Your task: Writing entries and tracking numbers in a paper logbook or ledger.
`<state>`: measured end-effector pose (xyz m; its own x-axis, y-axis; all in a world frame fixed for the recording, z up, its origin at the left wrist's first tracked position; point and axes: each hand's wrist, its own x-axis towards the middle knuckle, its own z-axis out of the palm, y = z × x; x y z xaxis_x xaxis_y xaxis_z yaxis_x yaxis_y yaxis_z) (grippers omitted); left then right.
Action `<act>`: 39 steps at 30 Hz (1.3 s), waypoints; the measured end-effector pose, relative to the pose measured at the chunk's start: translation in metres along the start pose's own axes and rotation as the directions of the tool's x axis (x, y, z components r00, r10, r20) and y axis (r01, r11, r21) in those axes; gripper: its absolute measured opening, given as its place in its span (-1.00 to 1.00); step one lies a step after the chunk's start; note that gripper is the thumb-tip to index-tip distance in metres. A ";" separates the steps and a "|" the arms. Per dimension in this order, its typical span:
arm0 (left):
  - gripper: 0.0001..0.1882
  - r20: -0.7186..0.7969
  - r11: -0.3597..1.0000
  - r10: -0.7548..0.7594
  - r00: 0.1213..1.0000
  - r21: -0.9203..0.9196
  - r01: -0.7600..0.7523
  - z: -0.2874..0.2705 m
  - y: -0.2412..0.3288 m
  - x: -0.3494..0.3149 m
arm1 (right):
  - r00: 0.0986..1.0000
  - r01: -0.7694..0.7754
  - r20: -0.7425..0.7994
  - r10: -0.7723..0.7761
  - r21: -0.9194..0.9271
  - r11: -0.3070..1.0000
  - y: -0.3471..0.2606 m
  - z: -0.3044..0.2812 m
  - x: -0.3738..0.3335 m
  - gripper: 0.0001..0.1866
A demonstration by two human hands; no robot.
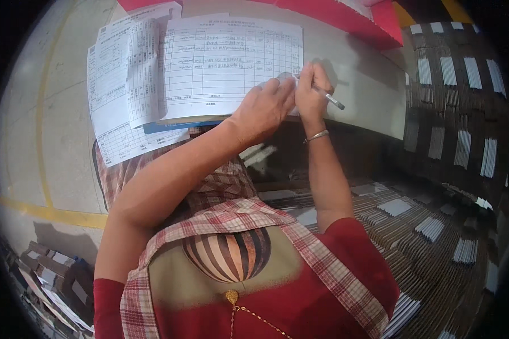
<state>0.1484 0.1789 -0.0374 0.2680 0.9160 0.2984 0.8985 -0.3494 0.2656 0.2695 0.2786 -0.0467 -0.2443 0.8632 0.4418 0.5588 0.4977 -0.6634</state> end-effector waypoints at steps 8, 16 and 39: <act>-0.42 0.038 1.000 -0.013 0.999 -0.008 0.014 -0.003 0.001 0.001 | 0.999 0.045 -0.021 -0.046 -0.046 0.998 0.001 -0.002 0.000 -0.70; -0.36 0.055 1.000 -0.016 0.998 -0.018 0.017 0.000 -0.001 0.001 | 0.995 -0.074 -0.068 0.077 0.050 0.996 0.001 -0.002 -0.002 -0.70; -0.40 0.027 1.000 -0.014 1.000 -0.004 0.014 0.001 0.000 0.001 | 0.998 -0.030 -0.054 0.029 -0.013 0.999 0.003 -0.001 -0.001 -0.70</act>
<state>0.1486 0.1800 -0.0386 0.2651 0.9257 0.2698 0.9007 -0.3377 0.2734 0.2717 0.2791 -0.0487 -0.1844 0.8715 0.4543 0.5759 0.4704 -0.6686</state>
